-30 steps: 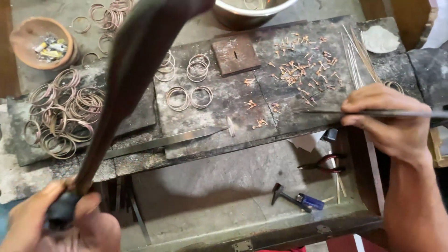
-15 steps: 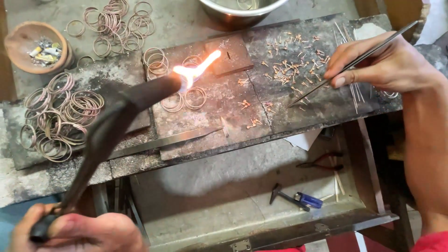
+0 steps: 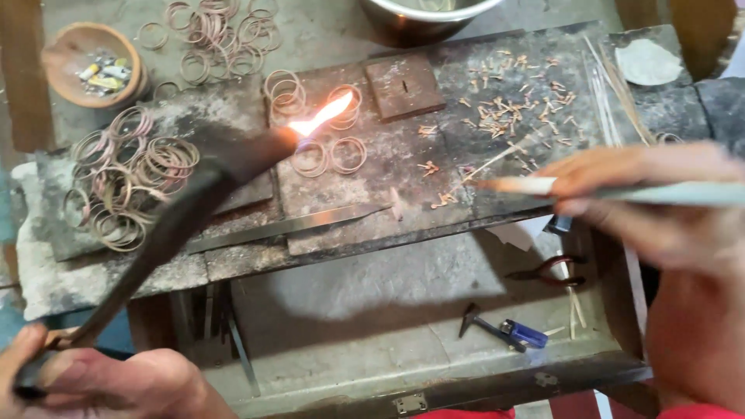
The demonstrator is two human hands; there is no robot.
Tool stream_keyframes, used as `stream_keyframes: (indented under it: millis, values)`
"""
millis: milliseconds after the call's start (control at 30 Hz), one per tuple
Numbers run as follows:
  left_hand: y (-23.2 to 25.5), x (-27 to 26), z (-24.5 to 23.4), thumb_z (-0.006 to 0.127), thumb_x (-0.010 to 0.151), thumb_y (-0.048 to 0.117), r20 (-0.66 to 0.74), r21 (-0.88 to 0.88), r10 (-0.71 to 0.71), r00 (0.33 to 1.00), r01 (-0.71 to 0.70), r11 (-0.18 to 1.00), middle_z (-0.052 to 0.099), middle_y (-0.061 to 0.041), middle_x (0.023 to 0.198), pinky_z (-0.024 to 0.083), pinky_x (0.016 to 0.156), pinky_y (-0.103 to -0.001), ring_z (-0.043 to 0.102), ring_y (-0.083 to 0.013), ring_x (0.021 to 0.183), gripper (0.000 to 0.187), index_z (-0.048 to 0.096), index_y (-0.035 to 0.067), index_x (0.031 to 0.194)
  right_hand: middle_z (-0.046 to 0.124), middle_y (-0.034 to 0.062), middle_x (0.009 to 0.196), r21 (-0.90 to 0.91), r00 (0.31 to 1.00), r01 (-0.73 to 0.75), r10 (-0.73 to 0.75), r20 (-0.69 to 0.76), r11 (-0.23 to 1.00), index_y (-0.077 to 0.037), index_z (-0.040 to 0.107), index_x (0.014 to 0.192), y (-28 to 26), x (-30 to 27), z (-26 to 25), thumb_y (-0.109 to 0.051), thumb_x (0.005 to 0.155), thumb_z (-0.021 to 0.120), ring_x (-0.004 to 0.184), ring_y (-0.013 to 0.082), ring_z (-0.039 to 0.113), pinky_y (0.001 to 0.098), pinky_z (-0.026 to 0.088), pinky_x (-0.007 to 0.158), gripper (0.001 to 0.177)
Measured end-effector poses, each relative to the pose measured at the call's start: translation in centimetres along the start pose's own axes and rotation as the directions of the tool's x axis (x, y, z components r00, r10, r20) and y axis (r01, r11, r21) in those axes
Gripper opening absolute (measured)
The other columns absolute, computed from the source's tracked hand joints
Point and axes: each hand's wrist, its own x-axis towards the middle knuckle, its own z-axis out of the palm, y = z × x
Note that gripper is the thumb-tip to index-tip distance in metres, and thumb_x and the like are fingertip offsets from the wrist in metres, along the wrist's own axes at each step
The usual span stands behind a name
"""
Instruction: Using a blowtorch and tweezers to heat and solder metal rings on a jewelry workbench.
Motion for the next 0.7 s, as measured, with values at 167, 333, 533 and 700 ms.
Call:
stream_keyframes:
  millis: [167,333,533,700]
  values:
    - [-4.0,-0.2,0.8,0.035,0.122,0.018,-0.079,0.016,0.128,0.989,-0.127,0.992,0.056,-0.033,0.106,0.045,0.088,-0.053,0.053,-0.0475,0.098,0.049,0.062,-0.022,0.122,0.076,0.0181,0.099,-0.199,0.996,0.027,-0.043,-0.074,0.98,0.007,0.07,0.097,-2.6,0.2,5.2,-0.001,0.089,0.074,0.091,0.0282,0.078,0.0322,0.063,0.086,0.012]
    - [-5.2,-0.7,2.1,0.042,0.115,0.031,-0.238,-0.158,0.15,0.96,-0.191,0.969,0.053,-0.017,0.074,0.032,0.092,-0.044,0.038,-0.033,0.099,0.049,0.067,-0.01,0.12,0.074,0.0174,0.099,-0.269,0.989,0.083,-0.111,-0.092,0.96,0.009,0.069,0.104,-2.7,-0.2,6.9,0.005,0.094,0.07,0.091,0.0311,0.075,0.036,0.061,0.088,0.011]
    - [-6.1,-0.1,0.9,0.034,0.117,0.03,-0.092,-0.137,0.308,0.947,-0.319,0.938,0.059,-0.016,0.077,0.034,0.095,-0.047,0.044,-0.0375,0.088,0.056,0.068,-0.015,0.123,0.07,0.0285,0.109,0.421,0.707,0.042,0.272,-0.654,0.906,0.001,0.062,0.115,2.4,-6.0,14.1,-0.007,0.096,0.071,0.085,0.0257,0.076,0.0388,0.068,0.087,0.023]
    - [-6.0,0.9,1.2,0.041,0.114,0.029,-0.143,-0.197,0.325,0.935,-0.348,0.917,0.058,-0.015,0.07,0.035,0.086,-0.044,0.042,-0.0329,0.074,0.053,0.071,-0.015,0.116,0.071,0.0288,0.111,0.553,0.671,0.108,0.35,-0.654,0.826,-0.002,0.066,0.114,3.1,-6.3,17.0,-0.002,0.095,0.073,0.086,0.0269,0.076,0.0388,0.069,0.09,0.02]
